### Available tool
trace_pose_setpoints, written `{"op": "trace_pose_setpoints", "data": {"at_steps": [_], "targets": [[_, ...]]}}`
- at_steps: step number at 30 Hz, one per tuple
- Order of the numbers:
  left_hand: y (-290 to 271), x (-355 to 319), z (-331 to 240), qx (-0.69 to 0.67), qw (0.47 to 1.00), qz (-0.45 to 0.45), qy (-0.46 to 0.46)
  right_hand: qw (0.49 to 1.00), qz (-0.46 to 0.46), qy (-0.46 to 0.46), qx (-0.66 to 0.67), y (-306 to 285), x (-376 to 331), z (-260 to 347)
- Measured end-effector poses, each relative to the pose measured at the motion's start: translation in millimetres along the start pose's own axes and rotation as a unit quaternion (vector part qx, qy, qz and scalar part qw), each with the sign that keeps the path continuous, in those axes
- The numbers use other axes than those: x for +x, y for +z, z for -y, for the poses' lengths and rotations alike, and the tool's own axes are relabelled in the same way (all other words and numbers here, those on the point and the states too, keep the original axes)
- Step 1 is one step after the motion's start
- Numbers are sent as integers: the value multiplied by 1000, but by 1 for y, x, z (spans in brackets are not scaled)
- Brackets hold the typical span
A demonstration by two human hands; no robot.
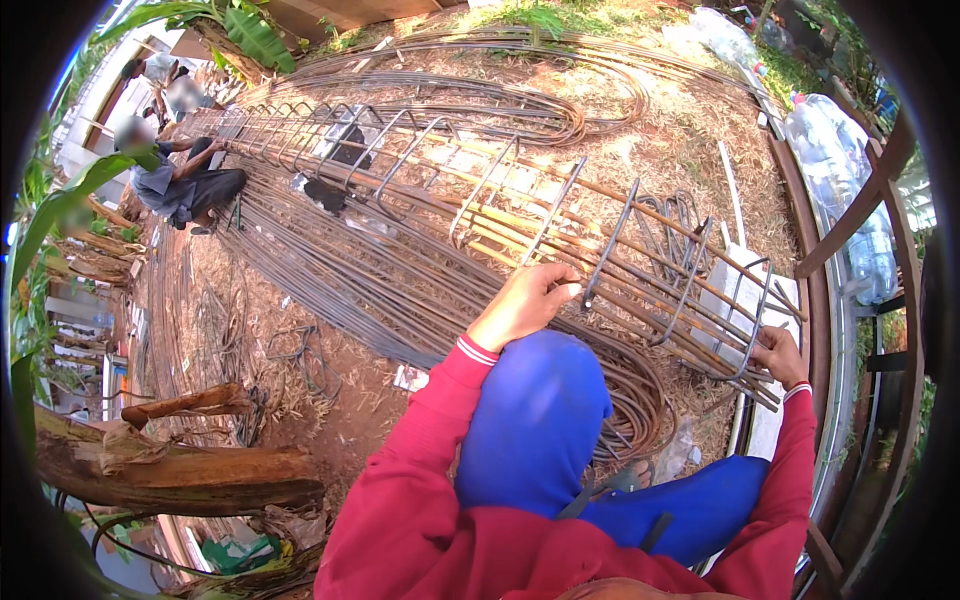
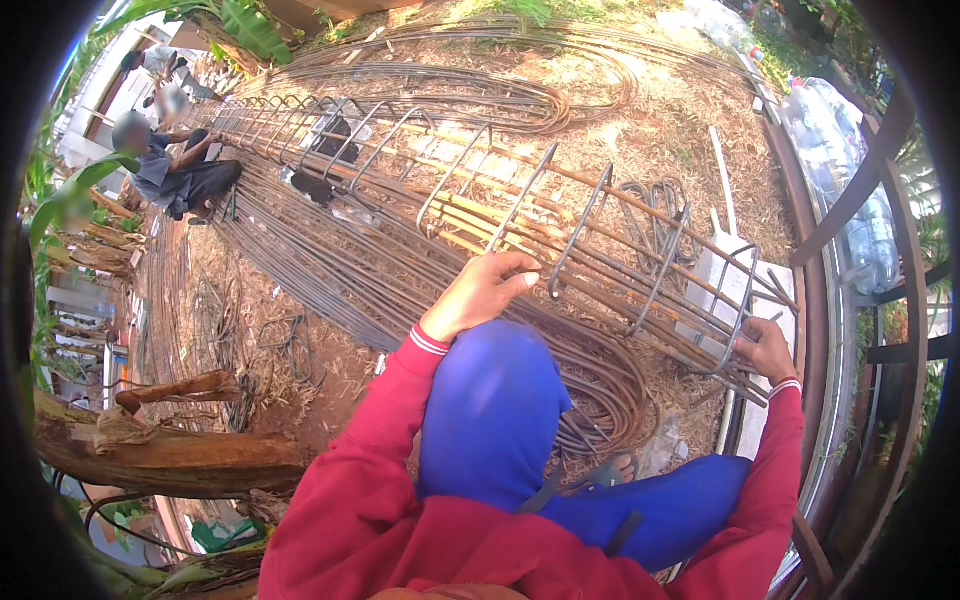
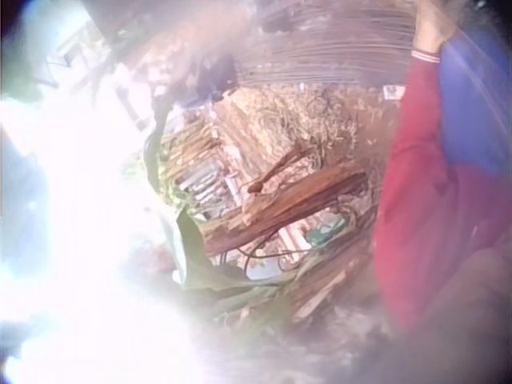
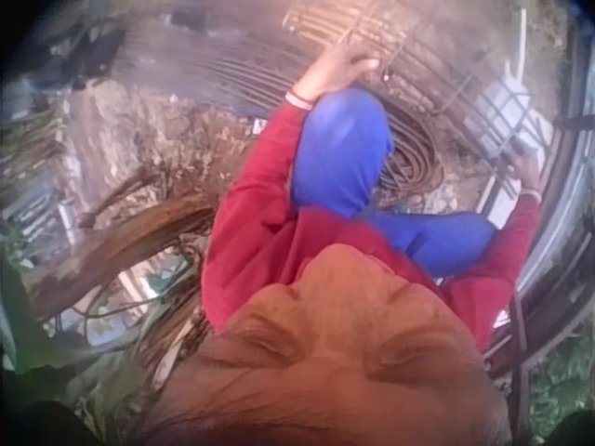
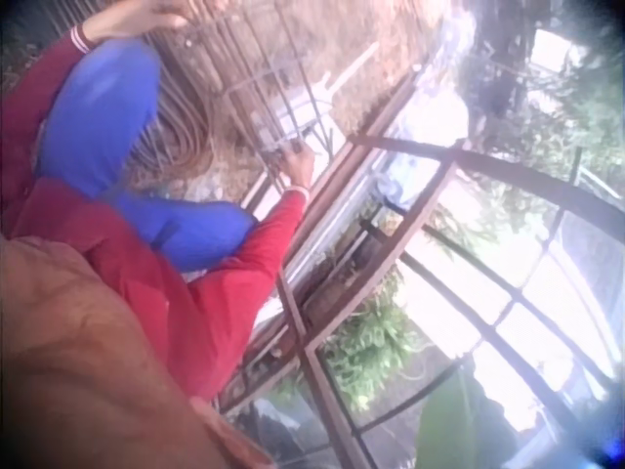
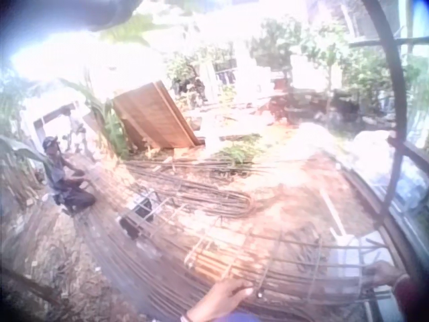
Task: The person sits on the ground and ties rebar ties to a rebar grid using pliers. They move along the grid, securing ties at multiple intersections, then stand and walk to another section to continue the work.
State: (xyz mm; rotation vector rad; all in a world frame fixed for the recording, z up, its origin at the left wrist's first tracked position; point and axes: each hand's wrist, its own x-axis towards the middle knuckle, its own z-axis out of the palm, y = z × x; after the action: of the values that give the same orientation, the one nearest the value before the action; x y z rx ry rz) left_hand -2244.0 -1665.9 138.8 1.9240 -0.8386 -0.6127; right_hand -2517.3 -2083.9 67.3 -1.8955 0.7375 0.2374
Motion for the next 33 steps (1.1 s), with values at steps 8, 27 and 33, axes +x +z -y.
{"op": "trace_pose_setpoints", "data": {"at_steps": [8, 27, 33], "targets": [[44, 16, 77, 324, 940, -15, 109, 931, -213, -135, -263, 11, 13, -8], [49, 52, 93, 396, 879, -103, 246, 949, -162, -135, -236, 16, 0, 7], [44, 51, 93, 365, 872, -131, 299, 889, -255, -239, -294, 37, -38, 39]]}}
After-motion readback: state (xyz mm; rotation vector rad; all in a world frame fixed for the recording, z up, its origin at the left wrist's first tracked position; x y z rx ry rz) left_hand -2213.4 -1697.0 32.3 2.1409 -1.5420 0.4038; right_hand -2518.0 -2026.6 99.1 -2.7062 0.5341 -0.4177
